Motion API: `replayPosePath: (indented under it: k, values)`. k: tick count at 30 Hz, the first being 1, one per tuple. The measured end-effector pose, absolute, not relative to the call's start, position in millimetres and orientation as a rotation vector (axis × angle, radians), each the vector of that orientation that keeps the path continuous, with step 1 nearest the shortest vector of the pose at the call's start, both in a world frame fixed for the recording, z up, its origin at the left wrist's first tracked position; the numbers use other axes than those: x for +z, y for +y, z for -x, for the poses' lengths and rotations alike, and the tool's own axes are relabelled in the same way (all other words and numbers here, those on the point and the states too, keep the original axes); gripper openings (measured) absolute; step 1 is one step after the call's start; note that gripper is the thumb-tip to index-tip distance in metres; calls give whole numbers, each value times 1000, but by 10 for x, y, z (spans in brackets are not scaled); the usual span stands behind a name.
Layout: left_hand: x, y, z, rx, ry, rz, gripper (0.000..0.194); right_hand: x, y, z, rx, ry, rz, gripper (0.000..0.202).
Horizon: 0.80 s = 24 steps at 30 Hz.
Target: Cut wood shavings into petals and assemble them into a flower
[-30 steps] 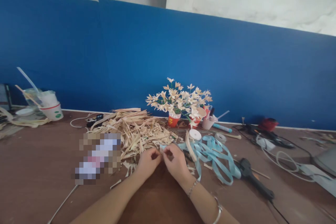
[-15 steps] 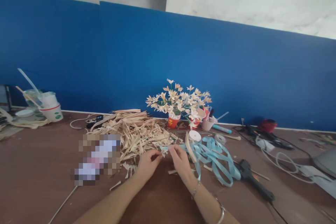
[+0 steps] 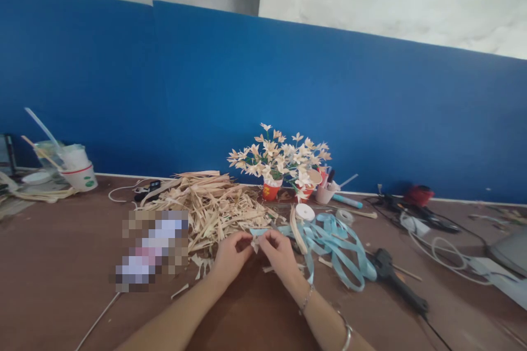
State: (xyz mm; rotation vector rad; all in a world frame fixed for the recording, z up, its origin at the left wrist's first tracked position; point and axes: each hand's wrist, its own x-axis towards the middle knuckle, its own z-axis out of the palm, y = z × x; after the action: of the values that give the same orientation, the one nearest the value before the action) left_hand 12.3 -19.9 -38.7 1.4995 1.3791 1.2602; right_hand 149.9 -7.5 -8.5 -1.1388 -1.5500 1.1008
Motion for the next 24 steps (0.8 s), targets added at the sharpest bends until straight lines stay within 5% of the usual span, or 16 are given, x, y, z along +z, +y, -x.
replayPosePath:
  k: [17,24]
  values:
    - [-269,-233,-117,1390,1420,-1590,11,-137,-68,-1518,1078,-1606,1099,23]
    - [-305,-233,-108,1372,1463,-1697,12,-69,-164,-1541,504,-1795,984,11]
